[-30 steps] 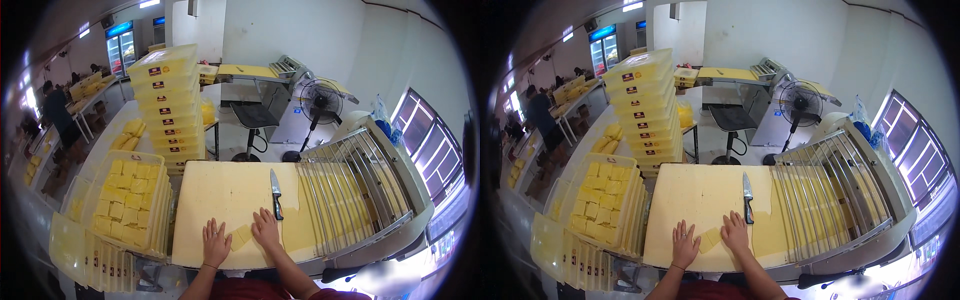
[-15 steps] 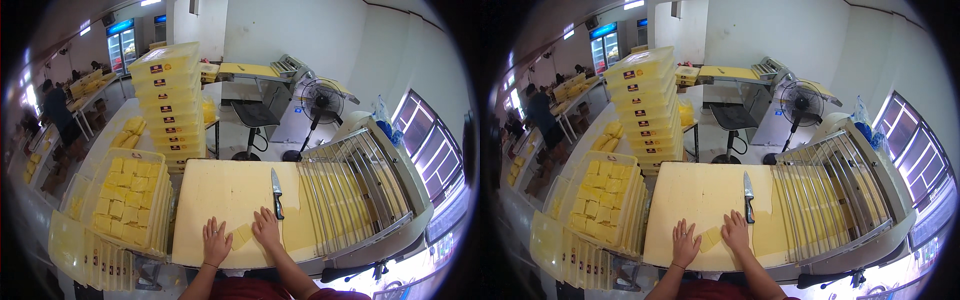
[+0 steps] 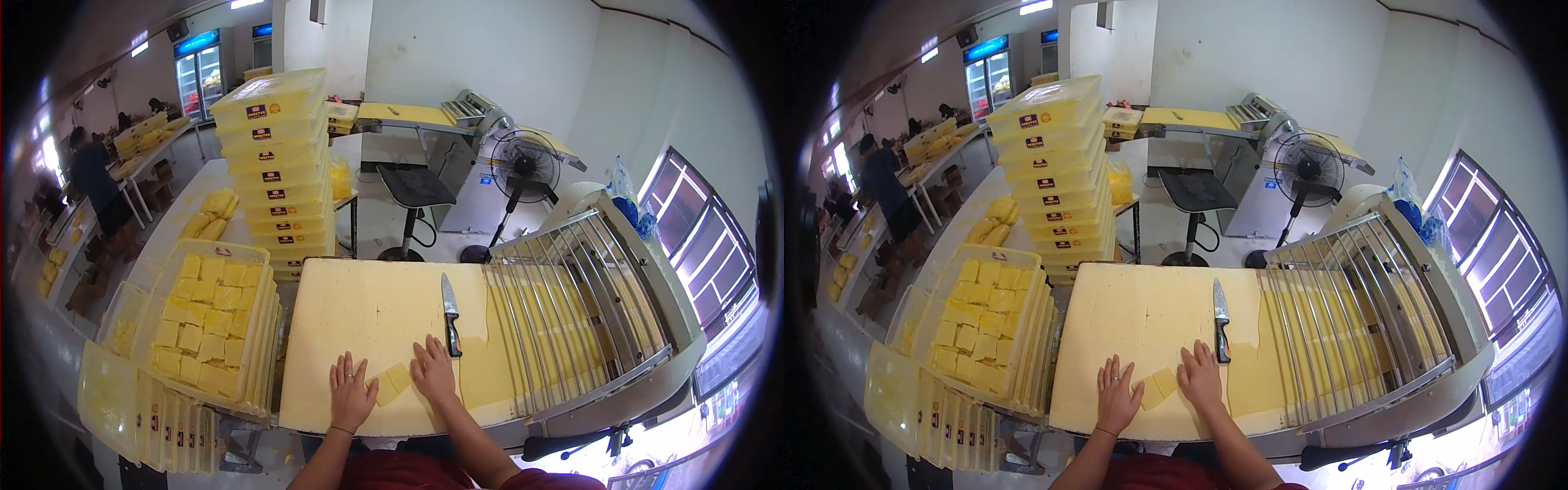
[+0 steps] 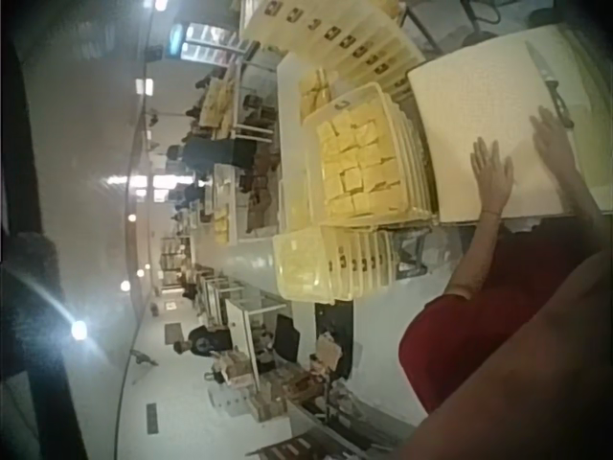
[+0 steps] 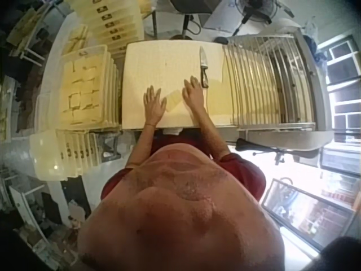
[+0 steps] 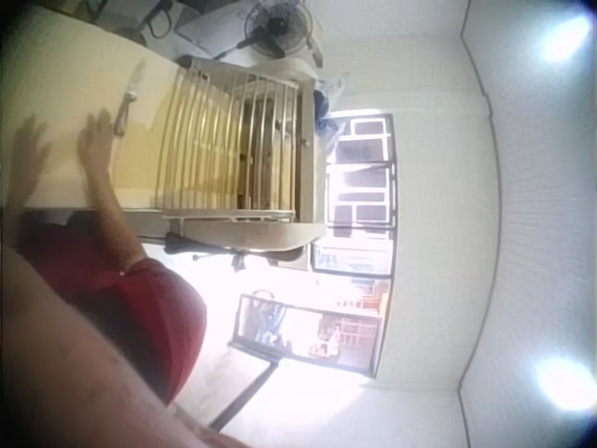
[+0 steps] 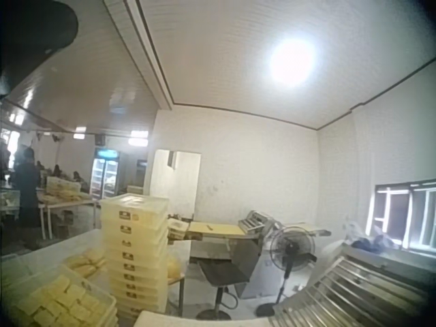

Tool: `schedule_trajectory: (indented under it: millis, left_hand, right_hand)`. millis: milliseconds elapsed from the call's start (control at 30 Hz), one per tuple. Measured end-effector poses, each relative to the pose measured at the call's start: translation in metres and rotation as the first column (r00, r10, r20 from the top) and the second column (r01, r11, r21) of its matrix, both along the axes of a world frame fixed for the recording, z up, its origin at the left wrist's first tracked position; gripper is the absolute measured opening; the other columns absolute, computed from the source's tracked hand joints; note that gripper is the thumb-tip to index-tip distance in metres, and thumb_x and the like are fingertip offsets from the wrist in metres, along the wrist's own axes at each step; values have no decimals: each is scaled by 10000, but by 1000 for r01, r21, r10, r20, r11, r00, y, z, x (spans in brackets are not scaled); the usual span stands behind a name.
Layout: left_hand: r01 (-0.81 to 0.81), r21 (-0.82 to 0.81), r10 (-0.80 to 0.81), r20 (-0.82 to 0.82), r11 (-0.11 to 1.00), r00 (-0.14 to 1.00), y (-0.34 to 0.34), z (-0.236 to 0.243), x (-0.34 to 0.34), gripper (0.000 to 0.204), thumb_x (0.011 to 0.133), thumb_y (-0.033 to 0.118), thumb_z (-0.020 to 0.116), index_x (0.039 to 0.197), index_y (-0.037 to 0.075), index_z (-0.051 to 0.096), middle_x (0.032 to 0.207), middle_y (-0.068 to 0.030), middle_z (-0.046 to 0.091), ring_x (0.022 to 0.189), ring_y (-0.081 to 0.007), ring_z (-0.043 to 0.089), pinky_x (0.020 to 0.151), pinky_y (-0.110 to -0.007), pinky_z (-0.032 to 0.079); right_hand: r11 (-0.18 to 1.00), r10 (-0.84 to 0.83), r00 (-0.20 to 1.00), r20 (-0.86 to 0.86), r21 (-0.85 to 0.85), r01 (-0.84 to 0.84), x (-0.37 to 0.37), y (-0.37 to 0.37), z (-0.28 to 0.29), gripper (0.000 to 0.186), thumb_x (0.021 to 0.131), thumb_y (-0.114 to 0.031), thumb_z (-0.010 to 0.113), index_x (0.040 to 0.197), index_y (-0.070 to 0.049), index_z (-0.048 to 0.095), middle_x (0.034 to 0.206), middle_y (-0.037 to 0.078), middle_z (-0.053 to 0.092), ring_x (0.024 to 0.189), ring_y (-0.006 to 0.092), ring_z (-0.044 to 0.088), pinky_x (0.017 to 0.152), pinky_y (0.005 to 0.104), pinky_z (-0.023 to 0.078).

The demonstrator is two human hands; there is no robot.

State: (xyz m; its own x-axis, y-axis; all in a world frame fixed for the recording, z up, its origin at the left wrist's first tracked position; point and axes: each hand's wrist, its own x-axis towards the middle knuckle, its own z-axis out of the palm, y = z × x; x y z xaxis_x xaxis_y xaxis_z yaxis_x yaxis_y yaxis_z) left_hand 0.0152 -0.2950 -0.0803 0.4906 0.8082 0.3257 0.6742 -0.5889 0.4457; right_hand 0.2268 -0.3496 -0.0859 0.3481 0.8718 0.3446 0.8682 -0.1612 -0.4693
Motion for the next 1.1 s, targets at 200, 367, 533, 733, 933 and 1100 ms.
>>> schedule_trajectory:
  millis: [200, 367, 533, 733, 933, 1100]
  left_hand:
    - [3, 14, -3, 4, 1000, 1000, 1, -4, 0, 537, 923, 363, 568, 1348, 37, 529, 1508, -267, 335, 1419, -398, 281, 1175, -504, 175]
    - [-13, -14, 14, 95, 1000, 995, 1, -1, 1, 554, 919, 360, 580, 1348, 19, 510, 1505, -264, 341, 1419, -397, 283, 1174, -504, 176]
    - [-5, 0, 5, 17, 1000, 1000, 1, -4, 1, 580, 912, 352, 596, 1353, -1, 461, 1498, -257, 353, 1418, -393, 286, 1174, -508, 178]
    - [-3, 2, 2, 19, 1000, 1000, 2, -6, 0, 575, 909, 352, 601, 1330, -11, 453, 1498, -251, 352, 1418, -392, 285, 1173, -513, 179]
    - [-9, -2, 9, 39, 1000, 999, 2, -5, 0, 568, 909, 352, 601, 1320, -14, 466, 1500, -252, 347, 1419, -391, 282, 1174, -512, 178]
    - [-12, -16, 13, 76, 1000, 997, 2, -3, 1, 554, 914, 358, 592, 1325, 1, 489, 1500, -253, 347, 1419, -393, 279, 1175, -511, 175]
  right_hand:
    - [1000, 2, 999, 37, 16, -3, 1, 0, -2, 470, 900, -249, 568, 1325, -50, 556, 1447, 240, 433, 1378, 386, 362, 1145, 502, 261]
    - [997, -13, 997, -76, 80, 19, -3, 1, 9, 595, 878, -230, 600, 1392, 16, 428, 1400, 238, 466, 1364, 384, 375, 1144, 483, 273]
    - [999, -37, 999, -5, 38, 38, 1, 0, -2, 670, 860, -217, 621, 1407, 60, 351, 1369, 232, 484, 1359, 371, 384, 1146, 468, 277]
    - [997, -34, 998, -54, 62, 37, -1, -1, 0, 612, 856, -208, 616, 1364, 57, 401, 1371, 222, 481, 1361, 361, 384, 1149, 472, 272]
    - [999, -37, 999, -15, 39, 38, -1, 1, 1, 503, 853, -204, 598, 1284, 20, 465, 1389, 214, 470, 1371, 361, 370, 1144, 482, 273]
    - [999, -15, 999, 31, 39, 14, 2, 2, -4, 402, 854, -202, 583, 1206, -21, 513, 1401, 208, 467, 1369, 366, 369, 1140, 492, 272]
